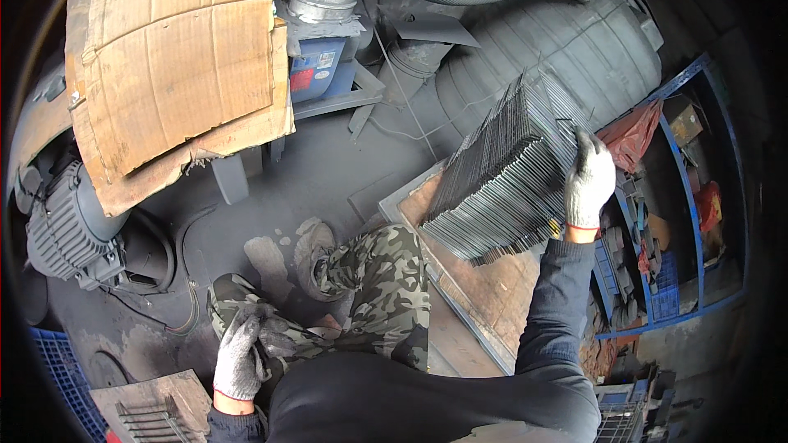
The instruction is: Inspecting and stacking metal wire grates on a fabrication floor.
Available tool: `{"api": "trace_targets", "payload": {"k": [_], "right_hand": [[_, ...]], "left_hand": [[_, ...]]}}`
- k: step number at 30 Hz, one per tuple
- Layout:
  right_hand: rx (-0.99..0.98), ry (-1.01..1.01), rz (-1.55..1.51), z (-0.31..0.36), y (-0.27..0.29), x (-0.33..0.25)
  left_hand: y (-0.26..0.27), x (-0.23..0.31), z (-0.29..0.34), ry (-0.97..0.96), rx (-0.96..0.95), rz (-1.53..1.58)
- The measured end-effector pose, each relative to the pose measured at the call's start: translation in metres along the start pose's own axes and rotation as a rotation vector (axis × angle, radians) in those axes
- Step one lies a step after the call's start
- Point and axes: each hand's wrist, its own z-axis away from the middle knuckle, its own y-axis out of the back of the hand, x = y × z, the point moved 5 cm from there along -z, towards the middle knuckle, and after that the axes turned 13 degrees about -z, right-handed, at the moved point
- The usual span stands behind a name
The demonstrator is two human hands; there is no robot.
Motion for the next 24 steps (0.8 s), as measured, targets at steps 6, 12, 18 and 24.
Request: {"api": "trace_targets", "payload": {"k": [6,12,18,24], "right_hand": [[-0.116,-0.020,0.027,0.011,-0.026,0.007],[-0.062,-0.036,-0.242,0.035,-0.024,0.022],[-0.105,-0.067,-0.188,0.035,-0.031,0.018],[-0.138,-0.003,-0.220,0.022,-0.037,-0.006]], "left_hand": [[0.028,-0.009,0.009,-0.030,0.110,-0.046],[0.171,0.001,0.068,-0.138,0.621,-0.437],[0.229,0.080,0.236,-0.035,1.430,-1.395],[0.204,0.058,0.276,-0.229,1.633,-2.404]]}}
